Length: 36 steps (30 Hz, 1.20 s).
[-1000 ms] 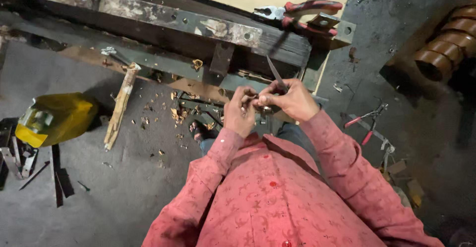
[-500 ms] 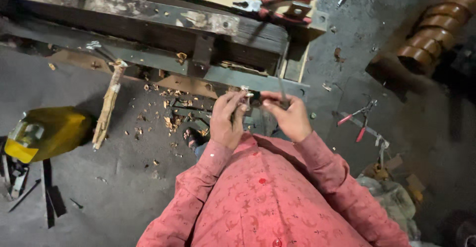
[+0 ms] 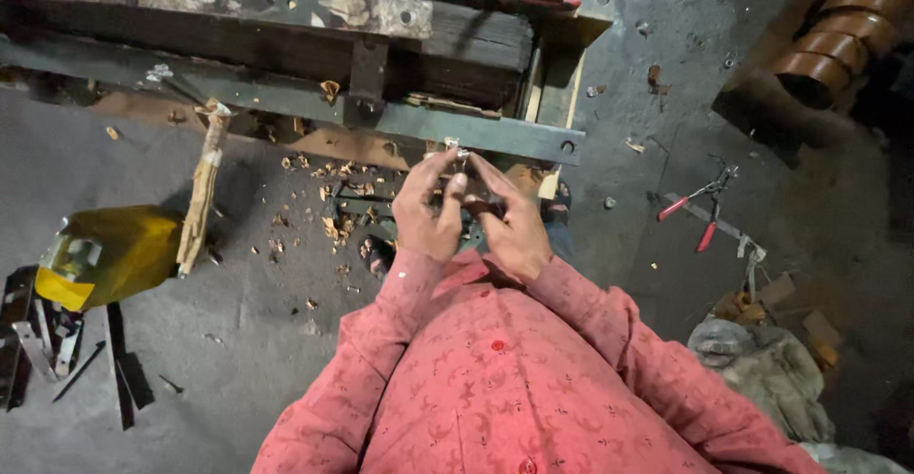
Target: The person strips insulation from the ends of a wire using a small knife and a pair of pliers.
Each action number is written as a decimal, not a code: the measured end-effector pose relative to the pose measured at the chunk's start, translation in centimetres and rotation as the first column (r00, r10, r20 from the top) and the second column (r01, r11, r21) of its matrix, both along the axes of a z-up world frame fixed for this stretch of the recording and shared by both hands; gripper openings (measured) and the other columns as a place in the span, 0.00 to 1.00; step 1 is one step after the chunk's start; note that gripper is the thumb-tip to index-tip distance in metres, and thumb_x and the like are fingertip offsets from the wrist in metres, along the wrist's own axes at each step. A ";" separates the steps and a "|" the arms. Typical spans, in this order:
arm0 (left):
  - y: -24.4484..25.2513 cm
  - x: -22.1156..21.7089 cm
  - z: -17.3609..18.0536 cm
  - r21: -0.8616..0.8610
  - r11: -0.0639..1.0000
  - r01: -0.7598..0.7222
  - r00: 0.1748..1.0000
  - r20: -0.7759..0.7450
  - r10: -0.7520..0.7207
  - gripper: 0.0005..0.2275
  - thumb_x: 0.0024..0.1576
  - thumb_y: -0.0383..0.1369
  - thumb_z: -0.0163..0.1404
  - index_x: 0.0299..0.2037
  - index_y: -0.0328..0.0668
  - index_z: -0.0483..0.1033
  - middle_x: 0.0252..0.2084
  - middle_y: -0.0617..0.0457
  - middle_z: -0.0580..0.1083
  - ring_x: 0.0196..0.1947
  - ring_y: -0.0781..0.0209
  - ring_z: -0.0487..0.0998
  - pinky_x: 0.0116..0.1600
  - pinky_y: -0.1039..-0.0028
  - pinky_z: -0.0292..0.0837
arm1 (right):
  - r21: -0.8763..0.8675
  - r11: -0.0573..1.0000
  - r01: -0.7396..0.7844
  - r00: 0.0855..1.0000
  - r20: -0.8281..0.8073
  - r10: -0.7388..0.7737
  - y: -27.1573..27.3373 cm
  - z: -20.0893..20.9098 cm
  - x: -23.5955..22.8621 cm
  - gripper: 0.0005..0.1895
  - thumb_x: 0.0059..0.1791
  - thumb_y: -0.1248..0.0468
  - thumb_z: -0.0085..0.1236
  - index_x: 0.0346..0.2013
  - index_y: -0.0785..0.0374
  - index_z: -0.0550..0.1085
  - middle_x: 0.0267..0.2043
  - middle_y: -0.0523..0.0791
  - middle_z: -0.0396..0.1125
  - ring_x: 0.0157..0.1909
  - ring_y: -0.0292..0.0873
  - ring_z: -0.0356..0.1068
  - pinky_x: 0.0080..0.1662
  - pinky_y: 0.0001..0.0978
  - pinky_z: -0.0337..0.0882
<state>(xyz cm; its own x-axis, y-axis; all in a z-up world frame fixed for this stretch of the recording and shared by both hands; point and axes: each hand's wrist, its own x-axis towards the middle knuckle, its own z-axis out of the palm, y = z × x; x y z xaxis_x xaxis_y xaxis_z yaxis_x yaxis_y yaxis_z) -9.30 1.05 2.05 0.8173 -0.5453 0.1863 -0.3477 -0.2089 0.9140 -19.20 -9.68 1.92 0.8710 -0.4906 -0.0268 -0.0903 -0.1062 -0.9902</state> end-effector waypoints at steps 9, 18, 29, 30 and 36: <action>-0.4 -1.4 -1.4 -0.040 0.997 -0.066 0.993 -0.105 0.061 0.15 0.60 0.22 0.50 0.56 0.39 0.77 0.50 0.44 0.79 0.49 0.52 0.82 0.56 0.70 0.77 | -0.159 0.987 0.033 0.998 -0.055 -0.042 1.2 0.3 -0.3 0.36 0.43 0.77 0.45 0.68 0.66 0.65 0.70 0.55 0.64 0.72 0.50 0.64 0.69 0.34 0.62; 0.1 -1.2 -0.7 -0.076 0.994 -0.080 0.993 -0.097 0.072 0.14 0.60 0.21 0.48 0.56 0.38 0.75 0.57 0.43 0.74 0.56 0.51 0.78 0.60 0.69 0.75 | -0.116 0.977 0.181 0.980 -0.057 -0.188 2.7 1.5 -0.1 0.39 0.39 0.77 0.45 0.67 0.65 0.66 0.63 0.56 0.68 0.65 0.51 0.70 0.65 0.34 0.67; -0.8 -1.1 -1.3 -0.024 0.987 -0.159 0.982 0.099 0.161 0.09 0.61 0.24 0.51 0.49 0.38 0.80 0.49 0.44 0.79 0.51 0.50 0.81 0.57 0.67 0.76 | -0.137 0.969 0.206 0.978 0.063 -0.199 2.3 -1.3 0.6 0.30 0.46 0.78 0.50 0.64 0.66 0.71 0.64 0.53 0.70 0.68 0.49 0.69 0.69 0.36 0.63; -0.8 -0.9 -1.3 -0.005 0.985 -0.172 0.985 0.035 0.172 0.08 0.60 0.25 0.51 0.47 0.38 0.81 0.47 0.45 0.80 0.47 0.52 0.82 0.53 0.69 0.77 | -0.139 0.968 0.209 0.978 0.059 -0.202 2.2 -1.4 0.5 0.31 0.44 0.78 0.49 0.63 0.66 0.72 0.64 0.53 0.70 0.67 0.49 0.69 0.69 0.36 0.64; -0.9 -0.3 -1.5 -0.088 0.980 -0.181 0.983 -0.007 0.181 0.07 0.58 0.25 0.52 0.43 0.38 0.82 0.42 0.47 0.81 0.40 0.57 0.84 0.46 0.72 0.79 | -0.132 0.961 0.242 0.970 0.052 -0.237 2.5 -1.2 0.6 0.33 0.39 0.80 0.48 0.60 0.66 0.73 0.61 0.52 0.71 0.65 0.48 0.70 0.67 0.35 0.66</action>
